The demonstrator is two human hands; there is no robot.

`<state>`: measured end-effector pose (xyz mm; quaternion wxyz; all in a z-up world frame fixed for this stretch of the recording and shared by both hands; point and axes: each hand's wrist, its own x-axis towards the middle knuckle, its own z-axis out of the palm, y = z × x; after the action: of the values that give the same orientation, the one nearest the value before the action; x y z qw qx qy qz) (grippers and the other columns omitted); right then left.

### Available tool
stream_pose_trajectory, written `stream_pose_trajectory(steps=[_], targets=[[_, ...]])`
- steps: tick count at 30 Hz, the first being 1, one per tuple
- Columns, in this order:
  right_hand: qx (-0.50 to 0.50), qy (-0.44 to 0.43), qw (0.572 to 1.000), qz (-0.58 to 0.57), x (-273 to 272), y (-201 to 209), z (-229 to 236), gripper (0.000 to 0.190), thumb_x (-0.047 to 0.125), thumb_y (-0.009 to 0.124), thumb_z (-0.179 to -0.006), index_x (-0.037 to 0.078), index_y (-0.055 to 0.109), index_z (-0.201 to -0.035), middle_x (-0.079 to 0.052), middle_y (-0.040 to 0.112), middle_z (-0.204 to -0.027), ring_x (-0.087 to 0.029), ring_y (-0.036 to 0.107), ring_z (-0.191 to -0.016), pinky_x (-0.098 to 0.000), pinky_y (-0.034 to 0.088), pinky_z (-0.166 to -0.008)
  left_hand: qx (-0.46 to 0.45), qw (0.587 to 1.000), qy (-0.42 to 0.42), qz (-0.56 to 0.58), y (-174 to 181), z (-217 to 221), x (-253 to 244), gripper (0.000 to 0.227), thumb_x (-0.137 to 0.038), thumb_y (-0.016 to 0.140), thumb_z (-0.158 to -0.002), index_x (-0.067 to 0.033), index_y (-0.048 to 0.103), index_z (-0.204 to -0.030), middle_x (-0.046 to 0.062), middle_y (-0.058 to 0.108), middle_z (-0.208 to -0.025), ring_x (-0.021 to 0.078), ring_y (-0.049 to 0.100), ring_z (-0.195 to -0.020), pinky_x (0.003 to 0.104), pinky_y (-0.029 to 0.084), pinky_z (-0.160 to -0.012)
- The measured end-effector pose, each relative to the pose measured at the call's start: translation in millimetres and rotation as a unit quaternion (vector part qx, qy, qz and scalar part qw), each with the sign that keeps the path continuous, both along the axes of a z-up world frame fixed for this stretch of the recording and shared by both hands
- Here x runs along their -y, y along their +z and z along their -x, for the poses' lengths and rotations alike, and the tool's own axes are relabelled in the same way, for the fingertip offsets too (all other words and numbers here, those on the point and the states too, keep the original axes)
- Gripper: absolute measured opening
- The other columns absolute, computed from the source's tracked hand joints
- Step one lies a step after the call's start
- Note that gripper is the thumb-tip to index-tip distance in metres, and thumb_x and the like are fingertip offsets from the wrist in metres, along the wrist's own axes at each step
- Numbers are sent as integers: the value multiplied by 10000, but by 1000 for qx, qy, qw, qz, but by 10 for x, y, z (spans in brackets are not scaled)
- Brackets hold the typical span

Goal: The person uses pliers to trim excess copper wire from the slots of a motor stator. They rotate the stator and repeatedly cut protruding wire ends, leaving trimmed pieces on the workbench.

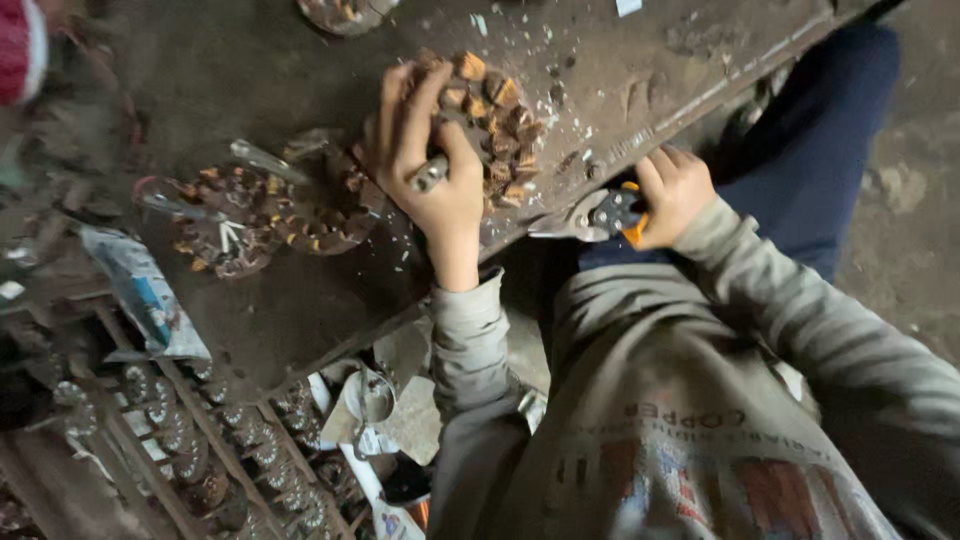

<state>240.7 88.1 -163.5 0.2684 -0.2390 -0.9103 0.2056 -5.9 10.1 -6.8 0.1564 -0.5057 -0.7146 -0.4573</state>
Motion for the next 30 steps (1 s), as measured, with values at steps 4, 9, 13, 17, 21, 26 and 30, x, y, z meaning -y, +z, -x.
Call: stream_pose_trajectory(steps=[4,9,13,17,21,26,30], targets=[[53,-32,997,-49,209,185,-263,928,377,802,-342,-93,611,-1119,-282,639,-1089,-432,640,-1010,-541,495,-866,129,991,-17,15,-42,70,-13,360,-61,548,-916,-170,715,-1216,37,713,-1244,235,715,-1080,392,566,-937],[107,10,976,191,375,514,-451,758,291,829,-539,-80,587,-1154,-268,635,-1061,-440,626,-982,-484,506,-842,24,996,49,71,111,-122,86,338,-127,612,-966,-166,657,-1299,102,649,-1292,289,646,-1204,495,481,-1073],[126,86,946,287,378,670,-442,572,251,845,-606,-41,600,-1033,-253,634,-993,-422,625,-922,-454,506,-802,-47,978,130,155,208,-77,104,278,-279,717,-929,-199,684,-1193,54,669,-1213,331,620,-1215,570,417,-1060],[99,108,893,425,409,719,-441,649,205,817,-625,-12,609,-1200,-208,700,-941,-329,683,-849,-420,520,-770,-55,988,82,119,158,35,86,310,-248,655,-985,-153,589,-1272,103,569,-1330,411,514,-1371,584,354,-1211],[109,128,868,467,350,722,-435,699,211,832,-640,0,590,-1261,-171,727,-932,-264,703,-831,-396,531,-758,59,997,-13,45,90,54,120,454,-135,533,-1005,-165,511,-1457,189,428,-1556,400,498,-1434,491,439,-1196],[143,153,810,548,340,653,-511,492,221,870,-705,2,678,-1101,-93,723,-868,-210,663,-817,-358,531,-726,21,993,28,112,-15,81,116,466,-106,561,-974,-181,579,-1433,122,620,-1446,312,628,-1319,474,454,-1137],[129,168,695,687,363,626,-510,416,212,834,-744,49,695,-1100,-47,735,-847,-139,665,-798,-306,543,-702,22,995,37,93,-109,103,52,480,-123,562,-965,-212,604,-1435,99,640,-1421,281,665,-1278,453,449,-1158]])
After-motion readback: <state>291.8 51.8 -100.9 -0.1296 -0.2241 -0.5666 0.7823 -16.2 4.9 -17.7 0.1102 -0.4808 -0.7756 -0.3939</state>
